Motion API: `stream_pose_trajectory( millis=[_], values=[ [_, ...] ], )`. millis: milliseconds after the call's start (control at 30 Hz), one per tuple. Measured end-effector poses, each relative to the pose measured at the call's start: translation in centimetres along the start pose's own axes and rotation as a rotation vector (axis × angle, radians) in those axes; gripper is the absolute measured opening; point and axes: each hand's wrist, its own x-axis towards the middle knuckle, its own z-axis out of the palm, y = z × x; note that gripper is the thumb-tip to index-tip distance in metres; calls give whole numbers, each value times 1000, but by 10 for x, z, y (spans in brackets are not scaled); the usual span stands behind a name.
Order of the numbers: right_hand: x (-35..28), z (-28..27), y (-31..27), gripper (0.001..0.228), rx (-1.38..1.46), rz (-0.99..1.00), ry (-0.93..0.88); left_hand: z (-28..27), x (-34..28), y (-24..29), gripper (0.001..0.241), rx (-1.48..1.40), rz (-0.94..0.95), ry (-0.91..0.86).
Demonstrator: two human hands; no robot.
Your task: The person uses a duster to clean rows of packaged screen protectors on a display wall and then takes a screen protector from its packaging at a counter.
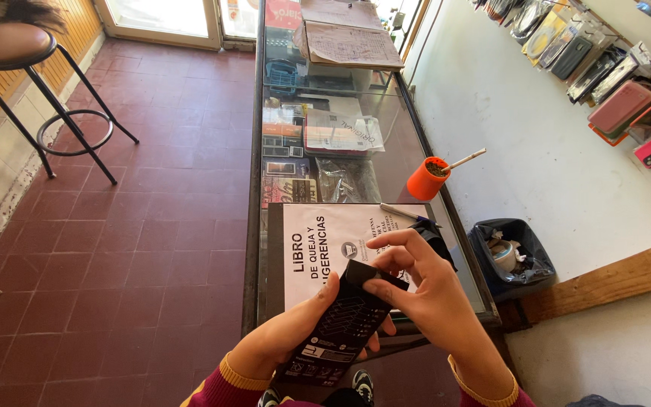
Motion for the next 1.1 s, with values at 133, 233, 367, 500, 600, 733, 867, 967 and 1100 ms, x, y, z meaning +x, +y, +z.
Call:
stream_pose_trajectory(
  millis=[133, 233, 367, 500, 600, 733, 867, 967, 1100],
  values=[
    [3, -11, -10, 45, -52, 53, -31, 0, 1, -3, 114, 67, -69, 13],
    [1, -16, -10, 24, -31, 17, -90, 9, 4, -4, 101, -61, 83, 60],
    [-11, -19, -6, 25, -127, 23, 70, 12, 11, -2, 103, -69, 148, -4],
    [-31, -23, -16, 30, -186, -200, 278, 25, 27, -12, 79, 298, 255, 183],
    [-59, -14, -24, 31, -143, -284, 650, 60, 60, -6, 96, 1079, 508, 429],
    [-103, -21, 22, 87, 53, -170, 768, 94, 103, -21, 138, 1529, 762, 792],
    [-137, -48, 66, 72, 379, 24, 1018, 123, 150, -47, 126, 1770, 950, 718],
    [-162, -80, 77, 40, 364, 79, 1246, 143, 186, -70, 127, 1730, 921, 555],
    [-202, -134, 85, 30, 290, 103, 1411, 175, 234, -90, 98, 1324, 762, 256]
  ],
)
